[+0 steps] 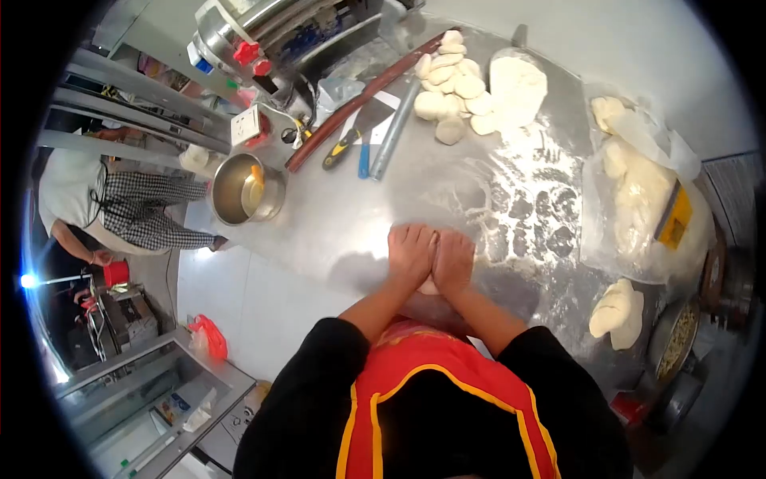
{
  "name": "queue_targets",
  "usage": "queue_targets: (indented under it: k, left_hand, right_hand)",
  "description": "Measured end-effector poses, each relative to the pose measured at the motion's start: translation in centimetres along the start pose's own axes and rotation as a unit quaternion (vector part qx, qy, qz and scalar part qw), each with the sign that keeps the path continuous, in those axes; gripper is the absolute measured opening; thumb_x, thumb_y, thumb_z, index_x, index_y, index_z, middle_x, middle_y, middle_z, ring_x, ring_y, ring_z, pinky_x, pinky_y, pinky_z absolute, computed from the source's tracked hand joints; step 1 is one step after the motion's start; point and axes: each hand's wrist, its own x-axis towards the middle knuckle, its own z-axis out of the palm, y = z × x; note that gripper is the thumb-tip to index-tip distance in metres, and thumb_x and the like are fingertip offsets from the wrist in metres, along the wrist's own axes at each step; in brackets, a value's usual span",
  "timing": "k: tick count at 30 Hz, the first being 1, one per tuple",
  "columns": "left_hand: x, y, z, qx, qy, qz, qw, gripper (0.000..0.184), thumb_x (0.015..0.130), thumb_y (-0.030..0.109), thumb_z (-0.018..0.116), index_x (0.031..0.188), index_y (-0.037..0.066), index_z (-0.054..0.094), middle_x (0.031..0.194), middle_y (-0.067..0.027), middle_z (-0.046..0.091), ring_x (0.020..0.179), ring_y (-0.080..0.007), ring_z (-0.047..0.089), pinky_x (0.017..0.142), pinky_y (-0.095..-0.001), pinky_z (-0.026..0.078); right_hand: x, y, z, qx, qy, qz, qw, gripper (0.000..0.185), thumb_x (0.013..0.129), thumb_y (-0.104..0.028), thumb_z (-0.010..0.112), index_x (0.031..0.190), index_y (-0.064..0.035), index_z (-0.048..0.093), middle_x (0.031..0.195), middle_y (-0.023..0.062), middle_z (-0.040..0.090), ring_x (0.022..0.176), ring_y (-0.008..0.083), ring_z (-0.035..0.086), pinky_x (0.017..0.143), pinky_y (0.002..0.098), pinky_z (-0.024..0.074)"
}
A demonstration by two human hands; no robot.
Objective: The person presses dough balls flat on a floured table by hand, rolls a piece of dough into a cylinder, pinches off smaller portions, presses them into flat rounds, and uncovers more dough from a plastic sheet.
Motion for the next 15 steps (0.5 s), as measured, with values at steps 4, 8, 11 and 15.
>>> queue_targets:
  k: [4,8,11,15]
  left_hand:
    - [4.0,-0.6,1.1,0.034,-0.054,-0.081,0.995,0.014,0.086,0.027,0.055,0.089,0.015,0.062,0.094,-0.0038,0.060,0.096,-0.0252,0.054,0.089,-0.0421,0.036]
    - [5.7,-0.8,1.9,0.059,-0.005,-0.082,0.995,0.018,0.089,0.028,0.053,0.092,0.014,0.062,0.094,-0.0054,0.061,0.095,-0.0272,0.054,0.087,-0.0429,0.038]
    - [5.9,-2.7,1.8,-0.048,-0.125,-0.080,0.988,0.019,0.090,0.027,0.051,0.095,0.012,0.063,0.095,-0.0099,0.061,0.092,-0.0317,0.055,0.085,-0.0446,0.040]
    - [4.2,0.7,-7.4,-0.024,-0.275,-0.049,0.960,0.022,0.085,0.021,0.053,0.100,0.007,0.062,0.098,-0.0164,0.061,0.095,-0.0366,0.056,0.086,-0.0446,0.043]
  right_hand:
    - [4.4,1.0,0.9,-0.054,0.011,-0.008,0.998,0.017,0.090,-0.021,0.049,0.094,-0.0058,0.055,0.102,0.0143,0.056,0.095,0.0326,0.050,0.083,0.0460,0.0379]
    - [6.5,1.7,1.8,-0.074,0.035,0.026,0.996,0.017,0.091,-0.022,0.048,0.091,-0.0066,0.057,0.103,0.0135,0.056,0.101,0.0332,0.050,0.087,0.0461,0.0380]
    - [6.9,0.8,0.0,0.000,-0.042,0.031,0.999,0.020,0.092,-0.022,0.047,0.092,-0.0059,0.058,0.101,0.0135,0.056,0.100,0.0334,0.051,0.087,0.0468,0.0391]
    - [4.3,0.0,-5.2,0.212,-0.212,0.069,0.952,0.024,0.093,-0.022,0.048,0.092,-0.0013,0.059,0.079,0.0146,0.060,0.076,0.0346,0.057,0.070,0.0415,0.0452]
